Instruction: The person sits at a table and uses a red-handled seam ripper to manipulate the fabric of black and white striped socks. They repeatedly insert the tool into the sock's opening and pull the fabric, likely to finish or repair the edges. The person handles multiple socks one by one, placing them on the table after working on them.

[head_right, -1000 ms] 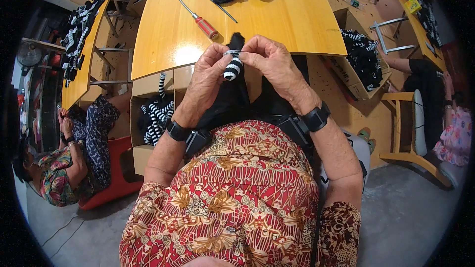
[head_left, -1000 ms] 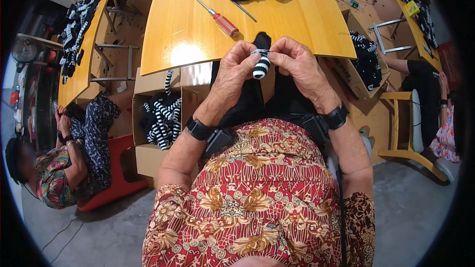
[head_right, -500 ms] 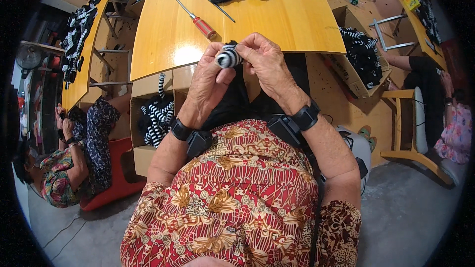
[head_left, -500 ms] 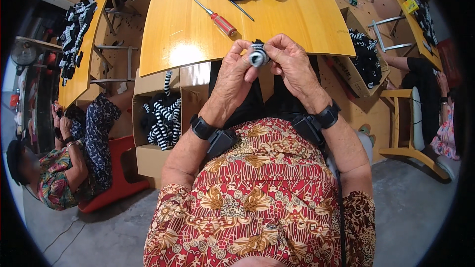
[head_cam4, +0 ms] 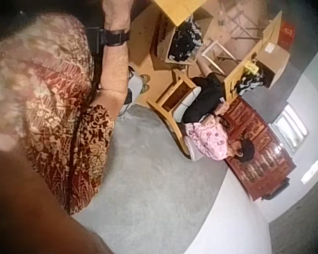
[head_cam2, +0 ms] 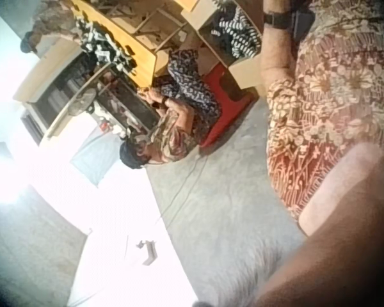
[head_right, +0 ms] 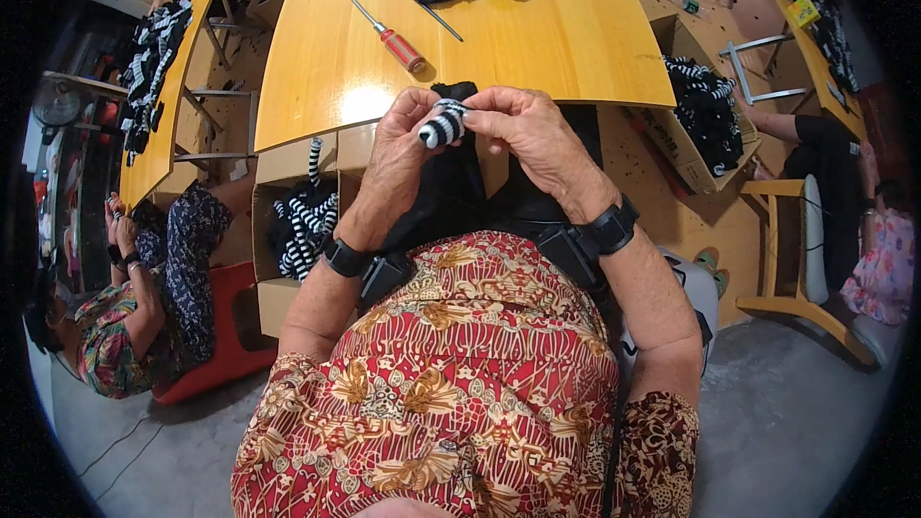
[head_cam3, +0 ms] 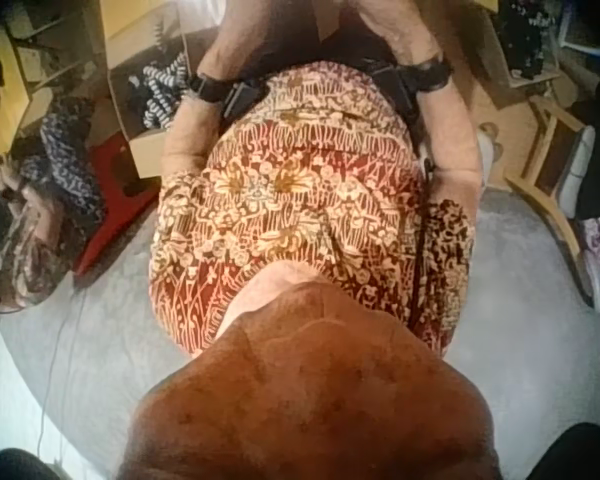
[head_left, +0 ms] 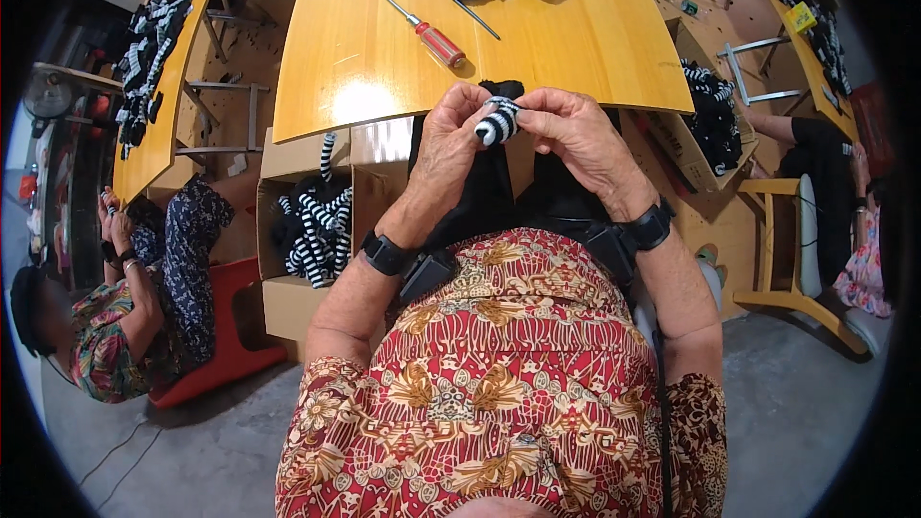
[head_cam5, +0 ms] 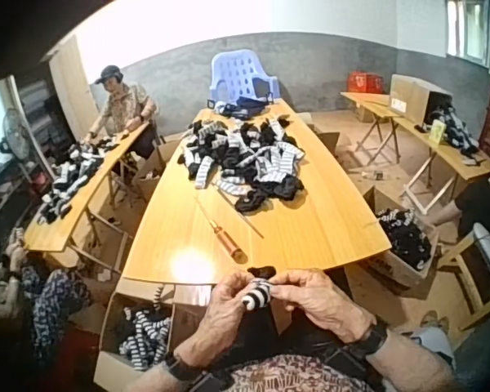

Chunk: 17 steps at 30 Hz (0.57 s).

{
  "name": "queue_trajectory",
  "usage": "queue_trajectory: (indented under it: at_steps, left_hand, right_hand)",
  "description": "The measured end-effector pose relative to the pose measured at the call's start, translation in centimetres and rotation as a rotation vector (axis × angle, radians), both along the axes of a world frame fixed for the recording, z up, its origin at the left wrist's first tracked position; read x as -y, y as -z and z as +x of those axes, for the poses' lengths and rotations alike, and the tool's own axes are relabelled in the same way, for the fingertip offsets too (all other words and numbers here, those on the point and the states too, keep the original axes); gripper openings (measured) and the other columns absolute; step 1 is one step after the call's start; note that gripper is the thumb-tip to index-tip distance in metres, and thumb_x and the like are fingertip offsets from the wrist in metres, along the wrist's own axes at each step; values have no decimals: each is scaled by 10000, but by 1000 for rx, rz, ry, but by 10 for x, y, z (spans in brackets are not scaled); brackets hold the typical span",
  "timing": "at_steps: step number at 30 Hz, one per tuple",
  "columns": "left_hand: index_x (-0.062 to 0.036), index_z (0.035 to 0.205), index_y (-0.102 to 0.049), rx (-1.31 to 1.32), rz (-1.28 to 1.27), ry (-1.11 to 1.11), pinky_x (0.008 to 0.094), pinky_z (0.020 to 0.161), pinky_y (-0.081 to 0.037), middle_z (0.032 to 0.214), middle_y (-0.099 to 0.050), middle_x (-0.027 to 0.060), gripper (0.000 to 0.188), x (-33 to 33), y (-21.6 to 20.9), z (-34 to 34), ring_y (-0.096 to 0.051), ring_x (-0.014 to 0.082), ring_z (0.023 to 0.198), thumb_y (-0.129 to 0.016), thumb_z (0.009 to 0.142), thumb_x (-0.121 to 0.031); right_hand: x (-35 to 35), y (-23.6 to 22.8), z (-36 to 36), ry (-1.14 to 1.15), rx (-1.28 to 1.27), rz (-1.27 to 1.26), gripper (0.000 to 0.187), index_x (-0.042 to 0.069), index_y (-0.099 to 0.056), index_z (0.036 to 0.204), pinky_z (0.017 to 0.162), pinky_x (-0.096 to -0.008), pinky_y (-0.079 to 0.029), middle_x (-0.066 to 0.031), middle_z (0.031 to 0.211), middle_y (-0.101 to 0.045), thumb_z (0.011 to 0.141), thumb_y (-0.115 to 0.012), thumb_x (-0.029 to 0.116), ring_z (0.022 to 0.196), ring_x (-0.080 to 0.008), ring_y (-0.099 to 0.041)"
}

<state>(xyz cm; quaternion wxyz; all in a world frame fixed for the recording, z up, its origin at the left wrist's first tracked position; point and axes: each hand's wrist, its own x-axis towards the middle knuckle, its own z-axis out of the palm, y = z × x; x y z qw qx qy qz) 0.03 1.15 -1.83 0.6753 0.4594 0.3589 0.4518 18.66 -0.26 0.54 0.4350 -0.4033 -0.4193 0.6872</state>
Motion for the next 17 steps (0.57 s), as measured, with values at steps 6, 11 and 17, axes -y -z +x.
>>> queue_trajectory:
  at_steps: [6, 11, 17]
  left_hand:
    - [-107, 986, -565, -35, -72, -5, 189, 675, -470, 882, -603, -24, 117, 7, -14, 2, -578, 58, 775, -631, 890, -102]
    - [-103, 985, -554, 227, -133, -105, 190, 642, -460, 867, -586, -28, 102, 7, -15, 12, -539, 44, 708, -625, 912, -110]
    - [-98, 1015, -533, 354, -199, -77, 179, 619, -477, 845, -576, -19, 153, 1, -9, 8, -533, 56, 672, -641, 918, -146]
  right_hand:
    - [1, 5, 3, -49, -24, 41, 141, 41, -674, 972, 624, -174, -405, 46, 784, -597, 890, -659, 154, 677, -31, -504]
    - [0, 0, -6, 95, -48, 57, 115, 53, -636, 890, 618, -178, -395, 60, 761, -565, 894, -652, 167, 656, -29, -473]
    - [0, -2, -16, 255, 310, 208, 117, 48, -630, 892, 635, -219, -437, 44, 779, -590, 894, -653, 163, 682, -81, -527]
